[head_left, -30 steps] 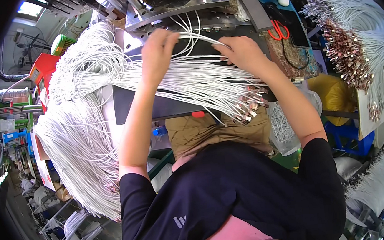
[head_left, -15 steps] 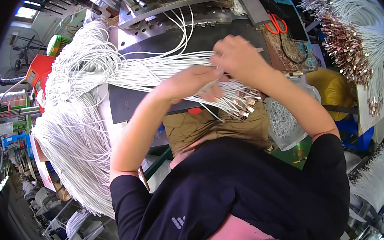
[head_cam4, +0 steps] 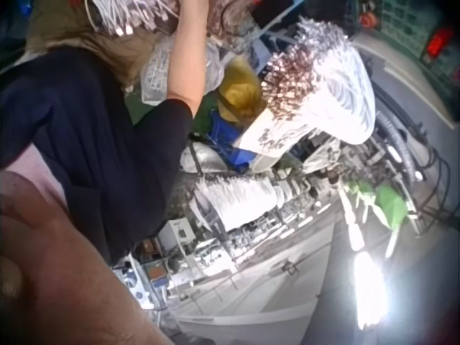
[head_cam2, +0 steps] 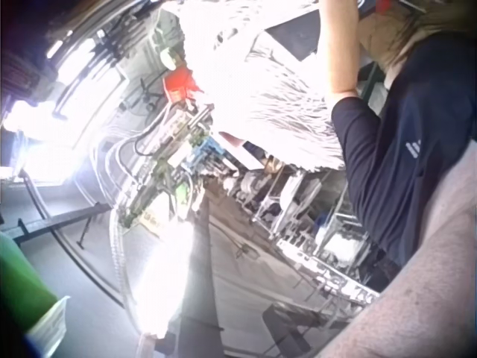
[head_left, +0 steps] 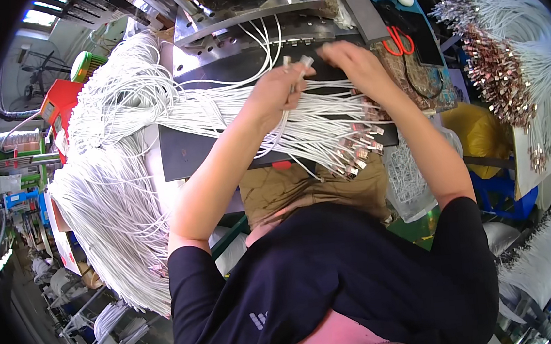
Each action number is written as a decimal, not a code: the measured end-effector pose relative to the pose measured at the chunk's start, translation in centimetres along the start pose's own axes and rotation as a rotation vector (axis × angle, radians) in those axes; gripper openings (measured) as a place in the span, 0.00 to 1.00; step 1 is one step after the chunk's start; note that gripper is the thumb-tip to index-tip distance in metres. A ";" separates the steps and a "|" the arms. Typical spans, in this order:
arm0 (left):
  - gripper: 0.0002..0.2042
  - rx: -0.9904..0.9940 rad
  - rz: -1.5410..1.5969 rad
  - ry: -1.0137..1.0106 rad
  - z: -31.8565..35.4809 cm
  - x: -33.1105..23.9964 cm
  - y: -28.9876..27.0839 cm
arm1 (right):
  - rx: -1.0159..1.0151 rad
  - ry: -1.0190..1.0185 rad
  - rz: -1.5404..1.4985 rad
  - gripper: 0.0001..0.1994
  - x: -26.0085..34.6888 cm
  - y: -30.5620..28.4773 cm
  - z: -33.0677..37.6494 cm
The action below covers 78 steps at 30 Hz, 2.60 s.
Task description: Sort and arrange bundles of white wires onto an automated industrial machine jig.
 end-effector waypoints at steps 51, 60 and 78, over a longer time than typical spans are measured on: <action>0.12 -0.155 -0.250 0.063 -3.1 0.2 -1.4 | -0.057 0.089 0.186 0.16 -4.2 -0.3 -2.7; 0.11 -0.198 -0.302 0.030 -3.2 0.1 -2.0 | 0.028 0.240 0.112 0.16 -4.2 -2.2 -2.2; 0.16 -0.239 -0.328 -0.066 -3.7 0.6 -2.9 | 0.180 0.180 0.190 0.18 -2.9 -1.7 -1.1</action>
Point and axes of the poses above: each hand's wrist, its own z-axis away from the middle knuckle, its own y-axis out of the palm, x = y × z, the point moved 6 cm from there along -z, towards the middle knuckle, and after that the axes turned 3 degrees about -y, right-handed, at the moved point
